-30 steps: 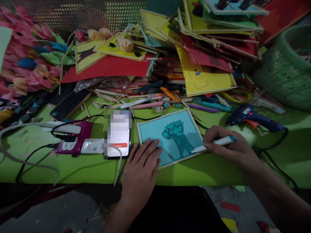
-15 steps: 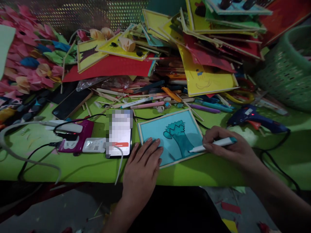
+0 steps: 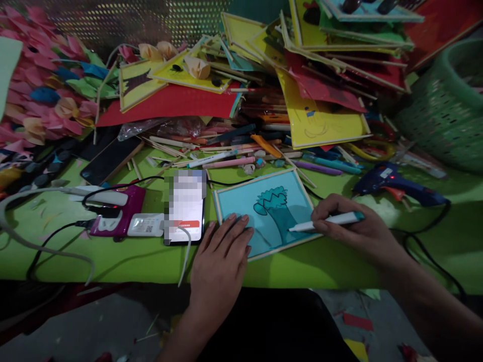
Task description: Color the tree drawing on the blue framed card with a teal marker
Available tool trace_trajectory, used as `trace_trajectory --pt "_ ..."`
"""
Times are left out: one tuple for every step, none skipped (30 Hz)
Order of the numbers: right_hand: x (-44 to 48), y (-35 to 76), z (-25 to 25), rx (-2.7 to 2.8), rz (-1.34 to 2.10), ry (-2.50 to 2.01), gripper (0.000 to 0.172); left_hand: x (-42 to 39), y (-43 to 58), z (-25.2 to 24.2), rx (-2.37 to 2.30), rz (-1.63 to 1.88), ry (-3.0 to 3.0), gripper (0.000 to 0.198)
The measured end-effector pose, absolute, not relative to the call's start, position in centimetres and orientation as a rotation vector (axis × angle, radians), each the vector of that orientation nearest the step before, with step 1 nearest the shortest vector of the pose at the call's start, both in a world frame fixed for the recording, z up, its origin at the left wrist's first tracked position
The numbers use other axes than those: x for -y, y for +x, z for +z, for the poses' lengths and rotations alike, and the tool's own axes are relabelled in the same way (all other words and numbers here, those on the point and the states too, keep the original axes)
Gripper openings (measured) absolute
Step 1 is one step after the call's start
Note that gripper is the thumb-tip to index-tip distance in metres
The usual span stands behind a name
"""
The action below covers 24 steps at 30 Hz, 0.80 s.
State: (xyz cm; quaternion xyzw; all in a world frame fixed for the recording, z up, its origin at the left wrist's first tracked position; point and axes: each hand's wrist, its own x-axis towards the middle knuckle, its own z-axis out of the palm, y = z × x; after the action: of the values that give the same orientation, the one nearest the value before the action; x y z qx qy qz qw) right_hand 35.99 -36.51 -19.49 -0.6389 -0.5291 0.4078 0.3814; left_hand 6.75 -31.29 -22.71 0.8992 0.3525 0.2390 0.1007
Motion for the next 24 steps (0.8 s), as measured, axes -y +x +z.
trace_trajectory --pt "36.52 35.97 -19.44 1.357 1.052 -1.633 0.021 31.3 6.76 -22.73 -1.044 0.701 2.657 0.028" --pt "36.55 35.96 -19.4 1.36 1.064 -1.637 0.022 31.29 6.77 -22.75 -1.044 0.702 2.659 0.028" --pt "36.58 35.96 -19.36 1.358 1.07 -1.638 0.023 31.29 6.77 -22.76 -1.041 0.705 2.662 0.028" --pt "36.61 35.95 -19.33 1.353 1.069 -1.638 0.024 31.28 6.78 -22.77 -1.041 0.708 2.663 0.028" --pt "36.63 35.95 -19.31 1.347 1.061 -1.64 0.025 31.28 6.78 -22.78 -1.039 0.71 2.663 0.028" --pt "36.64 35.94 -19.3 1.343 1.049 -1.642 0.025 31.27 6.79 -22.78 -1.038 0.71 2.664 0.028" --pt "36.64 35.93 -19.29 1.341 1.038 -1.647 0.025 31.27 6.79 -22.79 -1.039 0.707 2.665 0.027" --pt "36.63 35.91 -19.28 1.343 1.031 -1.651 0.024 31.27 6.78 -22.79 -1.039 0.705 2.665 0.027" --pt "36.62 35.89 -19.28 1.347 1.031 -1.653 0.024 31.27 6.78 -22.79 -1.04 0.706 2.667 0.027" --pt "36.61 35.87 -19.28 1.352 1.04 -1.655 0.025 31.28 6.78 -22.8 -1.04 0.708 2.671 0.027" --pt "36.61 35.85 -19.28 1.353 1.051 -1.656 0.025 31.28 6.78 -22.8 -1.041 0.709 2.675 0.027" --pt "36.61 35.84 -19.29 1.353 1.062 -1.654 0.026 31.29 6.77 -22.79 -1.043 0.709 2.677 0.027" --pt "36.62 35.83 -19.29 1.35 1.067 -1.649 0.026 31.29 6.77 -22.79 -1.043 0.709 2.679 0.027" --pt "36.64 35.82 -19.29 1.347 1.067 -1.641 0.026 31.3 6.76 -22.79 -1.043 0.707 2.678 0.027" --pt "36.66 35.82 -19.29 1.344 1.063 -1.635 0.024 31.3 6.75 -22.78 -1.044 0.702 2.673 0.027" --pt "36.68 35.82 -19.28 1.346 1.058 -1.628 0.022 31.29 6.74 -22.77 -1.042 0.699 2.668 0.027" --pt "36.71 35.83 -19.27 1.353 1.058 -1.618 0.021 31.29 6.73 -22.77 -1.039 0.698 2.665 0.027" --pt "36.74 35.83 -19.26 1.364 1.063 -1.61 0.019 31.29 6.72 -22.77 -1.038 0.696 2.662 0.027" --pt "36.78 35.84 -19.25 1.377 1.078 -1.604 0.019 31.29 6.71 -22.77 -1.037 0.695 2.661 0.027" --pt "36.82 35.85 -19.25 1.39 1.095 -1.596 0.019 31.3 6.7 -22.76 -1.038 0.692 2.661 0.027" --pt "36.86 35.85 -19.25 1.398 1.109 -1.588 0.019 31.31 6.7 -22.75 -1.039 0.689 2.662 0.027" --pt "36.89 35.84 -19.28 1.4 1.118 -1.581 0.019 31.32 6.69 -22.73 -1.04 0.685 2.662 0.027" --pt "36.91 35.83 -19.31 1.392 1.114 -1.581 0.019 31.34 6.7 -22.7 -1.041 0.679 2.662 0.027" --pt "36.91 35.81 -19.35 1.383 1.105 -1.583 0.018 31.34 6.71 -22.67 -1.041 0.678 2.662 0.027"
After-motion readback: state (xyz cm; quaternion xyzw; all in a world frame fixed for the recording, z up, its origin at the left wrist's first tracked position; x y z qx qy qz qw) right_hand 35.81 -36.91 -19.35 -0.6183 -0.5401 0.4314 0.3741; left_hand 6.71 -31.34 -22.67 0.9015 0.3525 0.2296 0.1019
